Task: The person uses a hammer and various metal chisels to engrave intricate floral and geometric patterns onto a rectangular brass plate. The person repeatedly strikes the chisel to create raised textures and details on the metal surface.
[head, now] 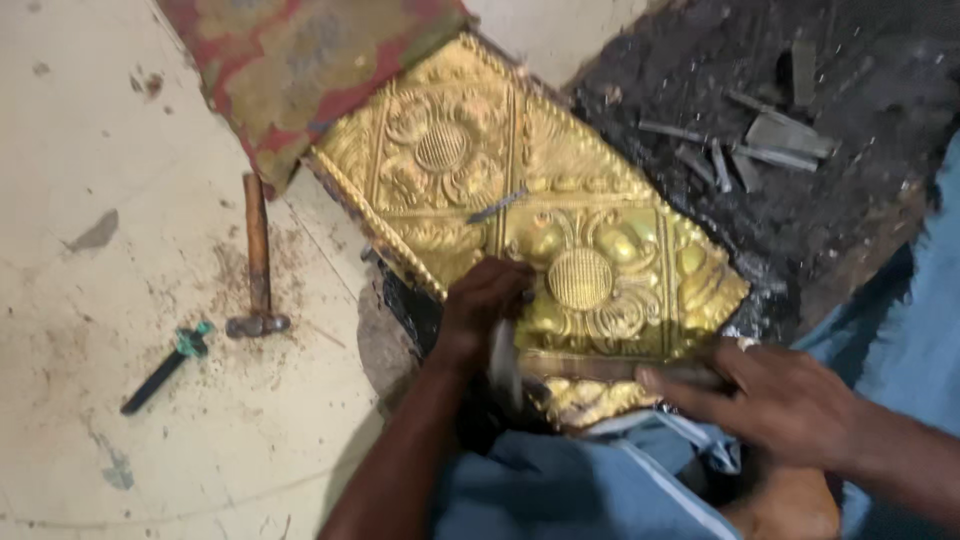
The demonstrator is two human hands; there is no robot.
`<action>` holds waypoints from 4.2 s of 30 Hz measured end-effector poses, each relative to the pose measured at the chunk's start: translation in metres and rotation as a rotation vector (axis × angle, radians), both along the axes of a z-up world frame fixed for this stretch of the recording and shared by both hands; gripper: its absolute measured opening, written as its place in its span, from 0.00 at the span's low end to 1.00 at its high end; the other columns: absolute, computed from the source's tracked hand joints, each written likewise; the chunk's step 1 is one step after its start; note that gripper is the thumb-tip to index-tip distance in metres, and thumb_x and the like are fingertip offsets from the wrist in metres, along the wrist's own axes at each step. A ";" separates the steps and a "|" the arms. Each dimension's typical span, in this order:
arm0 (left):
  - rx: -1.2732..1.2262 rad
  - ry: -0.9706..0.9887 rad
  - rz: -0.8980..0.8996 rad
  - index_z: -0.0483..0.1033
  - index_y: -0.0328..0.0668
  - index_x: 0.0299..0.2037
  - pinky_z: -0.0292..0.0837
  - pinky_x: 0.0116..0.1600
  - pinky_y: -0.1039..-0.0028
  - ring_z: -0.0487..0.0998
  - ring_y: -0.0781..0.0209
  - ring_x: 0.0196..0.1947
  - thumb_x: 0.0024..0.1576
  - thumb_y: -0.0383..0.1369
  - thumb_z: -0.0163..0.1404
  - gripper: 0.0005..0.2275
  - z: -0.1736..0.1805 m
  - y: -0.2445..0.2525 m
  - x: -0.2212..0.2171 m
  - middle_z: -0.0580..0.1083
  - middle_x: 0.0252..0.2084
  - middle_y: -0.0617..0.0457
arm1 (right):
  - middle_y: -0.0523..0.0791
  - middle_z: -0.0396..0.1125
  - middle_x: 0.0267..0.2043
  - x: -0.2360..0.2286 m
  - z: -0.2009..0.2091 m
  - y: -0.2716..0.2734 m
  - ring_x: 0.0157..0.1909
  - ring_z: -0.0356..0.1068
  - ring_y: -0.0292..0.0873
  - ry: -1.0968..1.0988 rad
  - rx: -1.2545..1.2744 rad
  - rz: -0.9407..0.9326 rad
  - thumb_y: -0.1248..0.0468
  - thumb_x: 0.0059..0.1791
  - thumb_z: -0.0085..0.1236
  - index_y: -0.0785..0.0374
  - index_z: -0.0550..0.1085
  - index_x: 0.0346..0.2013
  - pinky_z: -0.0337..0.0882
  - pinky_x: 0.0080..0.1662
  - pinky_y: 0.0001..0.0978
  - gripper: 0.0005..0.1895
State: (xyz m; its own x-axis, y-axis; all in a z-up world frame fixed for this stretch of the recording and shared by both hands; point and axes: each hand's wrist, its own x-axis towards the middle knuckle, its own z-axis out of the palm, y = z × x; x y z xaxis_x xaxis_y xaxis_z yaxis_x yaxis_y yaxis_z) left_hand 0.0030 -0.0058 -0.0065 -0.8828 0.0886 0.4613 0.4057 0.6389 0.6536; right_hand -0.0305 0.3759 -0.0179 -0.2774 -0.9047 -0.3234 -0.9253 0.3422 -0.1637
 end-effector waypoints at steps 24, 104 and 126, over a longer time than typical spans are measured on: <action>-0.253 0.068 0.023 0.77 0.37 0.40 0.79 0.44 0.67 0.81 0.50 0.43 0.53 0.20 0.55 0.07 0.031 0.020 -0.008 0.79 0.44 0.48 | 0.49 0.71 0.48 -0.039 -0.023 0.011 0.35 0.72 0.44 -0.069 -0.280 -0.043 0.60 0.46 0.61 0.35 0.69 0.67 0.74 0.27 0.33 0.33; 0.216 -0.187 0.315 0.85 0.47 0.41 0.80 0.43 0.67 0.84 0.58 0.34 0.54 0.37 0.59 0.08 -0.022 -0.009 -0.046 0.83 0.37 0.50 | 0.43 0.71 0.30 0.052 0.110 -0.037 0.24 0.68 0.32 -0.347 -0.920 -1.037 0.66 0.57 0.51 0.58 0.63 0.75 0.68 0.25 0.24 0.29; 0.323 -0.358 0.272 0.85 0.47 0.43 0.80 0.42 0.68 0.84 0.64 0.34 0.54 0.33 0.59 0.08 -0.013 -0.006 -0.042 0.82 0.39 0.54 | 0.61 0.70 0.59 0.034 0.130 -0.075 0.49 0.76 0.52 0.010 -0.778 -0.691 0.70 0.54 0.55 0.70 0.68 0.66 0.78 0.46 0.40 0.24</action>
